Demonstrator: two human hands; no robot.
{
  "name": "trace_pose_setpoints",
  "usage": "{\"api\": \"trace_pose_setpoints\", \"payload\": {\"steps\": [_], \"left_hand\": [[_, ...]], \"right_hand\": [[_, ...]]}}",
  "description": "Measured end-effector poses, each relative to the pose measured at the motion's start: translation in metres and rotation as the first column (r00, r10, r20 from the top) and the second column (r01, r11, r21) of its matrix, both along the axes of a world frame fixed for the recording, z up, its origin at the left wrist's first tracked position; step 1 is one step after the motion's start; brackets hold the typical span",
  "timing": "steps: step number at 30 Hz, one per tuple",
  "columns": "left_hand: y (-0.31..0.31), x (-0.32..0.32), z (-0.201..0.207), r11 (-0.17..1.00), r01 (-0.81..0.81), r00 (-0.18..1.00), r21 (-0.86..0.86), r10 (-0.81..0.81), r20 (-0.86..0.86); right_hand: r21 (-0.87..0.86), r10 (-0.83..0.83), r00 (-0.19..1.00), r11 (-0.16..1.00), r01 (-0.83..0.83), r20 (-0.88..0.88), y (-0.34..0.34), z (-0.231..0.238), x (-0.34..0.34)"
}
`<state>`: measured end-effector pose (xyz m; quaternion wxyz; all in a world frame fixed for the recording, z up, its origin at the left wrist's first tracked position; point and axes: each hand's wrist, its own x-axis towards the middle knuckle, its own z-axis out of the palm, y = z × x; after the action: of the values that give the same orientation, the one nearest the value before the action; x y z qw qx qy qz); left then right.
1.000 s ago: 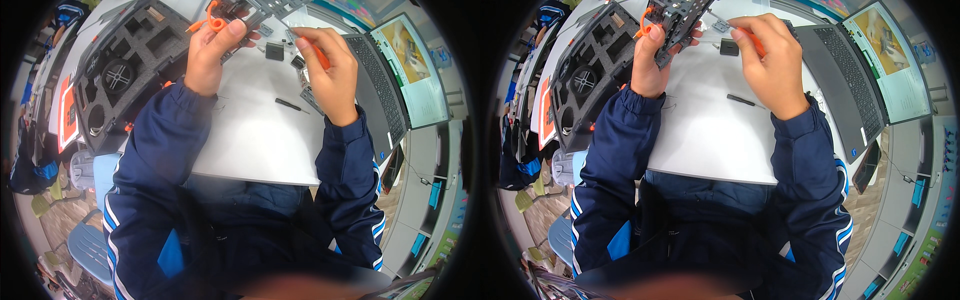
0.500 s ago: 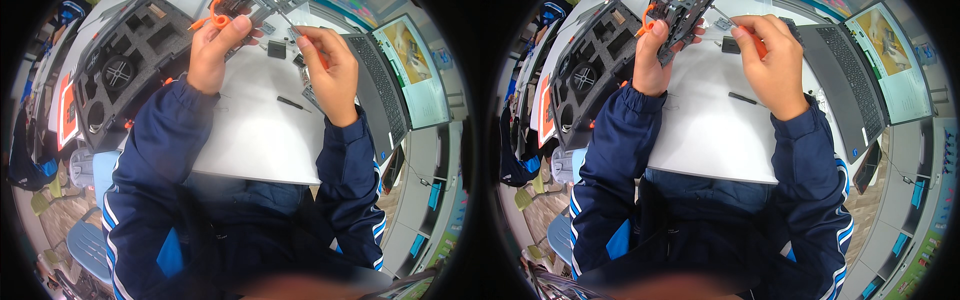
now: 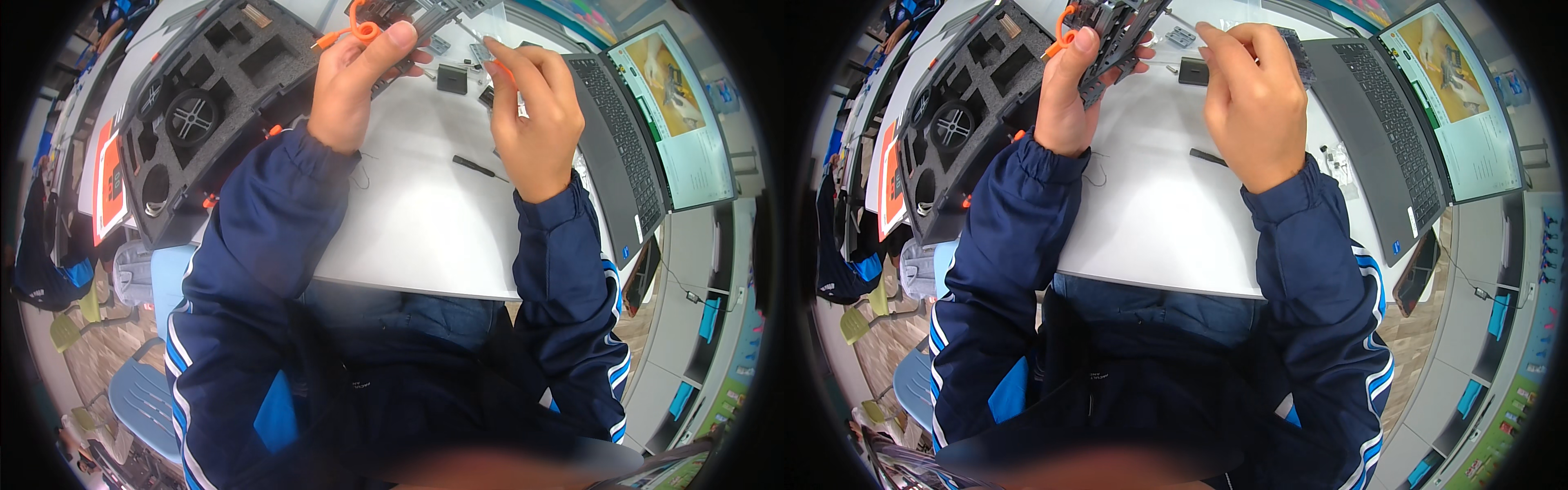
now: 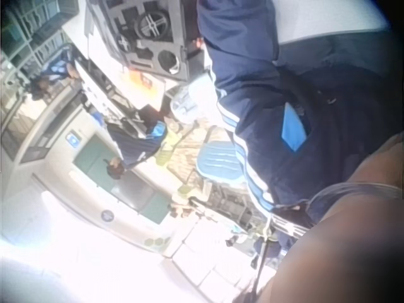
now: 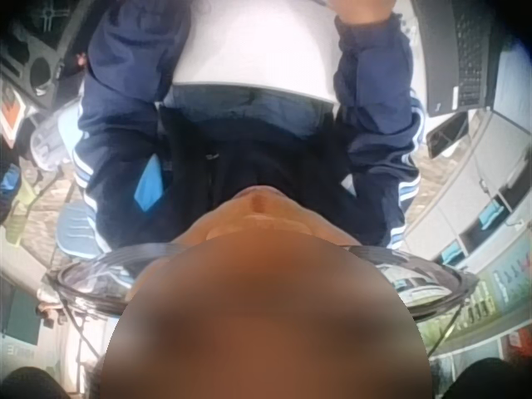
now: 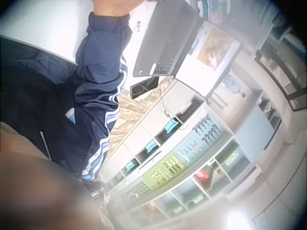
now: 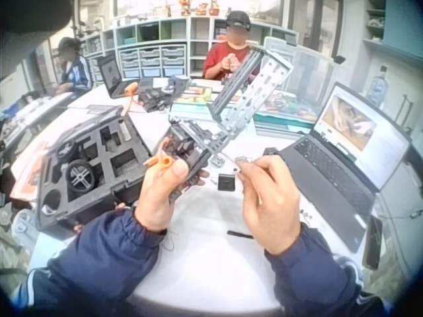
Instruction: The person assembles a small electronic device using a screwdriver to tighten screws on a metal frame. They handle a motor, orange coiled cable, and several small parts, placing them into the frame and securing them. The person rotates the frame to access different sides and continues fastening components.
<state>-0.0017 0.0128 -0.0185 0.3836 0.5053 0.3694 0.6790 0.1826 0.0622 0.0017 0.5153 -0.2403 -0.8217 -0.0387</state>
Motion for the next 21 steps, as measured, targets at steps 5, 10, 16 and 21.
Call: {"api": "trace_pose_setpoints", "payload": {"steps": [5, 10, 16, 21], "left_hand": [[0.000, 0.000, 0.000, 1.000, 0.003, 1.000, -0.004, -0.003, 0.002], [0.000, 0.001, -0.003, 1.000, -0.003, 0.996, -0.007, 0.003, -0.085], [0.000, -0.001, -0.003, 0.998, 0.060, 0.989, -0.031, -0.063, -0.136], [0.001, -0.002, -0.001, 0.996, 0.083, 0.989, -0.019, -0.085, -0.120]], "right_hand": [[0.044, -0.049, 0.998, 0.998, 0.048, 0.037, 0.001, -0.002, -0.001], [-0.620, 0.172, 0.944, 0.718, -0.316, -0.282, -0.002, 0.009, 0.004], [-0.735, 0.092, 0.730, -0.141, -0.664, -0.677, 0.009, 0.024, 0.020], [-0.807, 0.191, 0.886, 0.364, -0.464, -0.423, 0.004, 0.011, 0.015]]}}
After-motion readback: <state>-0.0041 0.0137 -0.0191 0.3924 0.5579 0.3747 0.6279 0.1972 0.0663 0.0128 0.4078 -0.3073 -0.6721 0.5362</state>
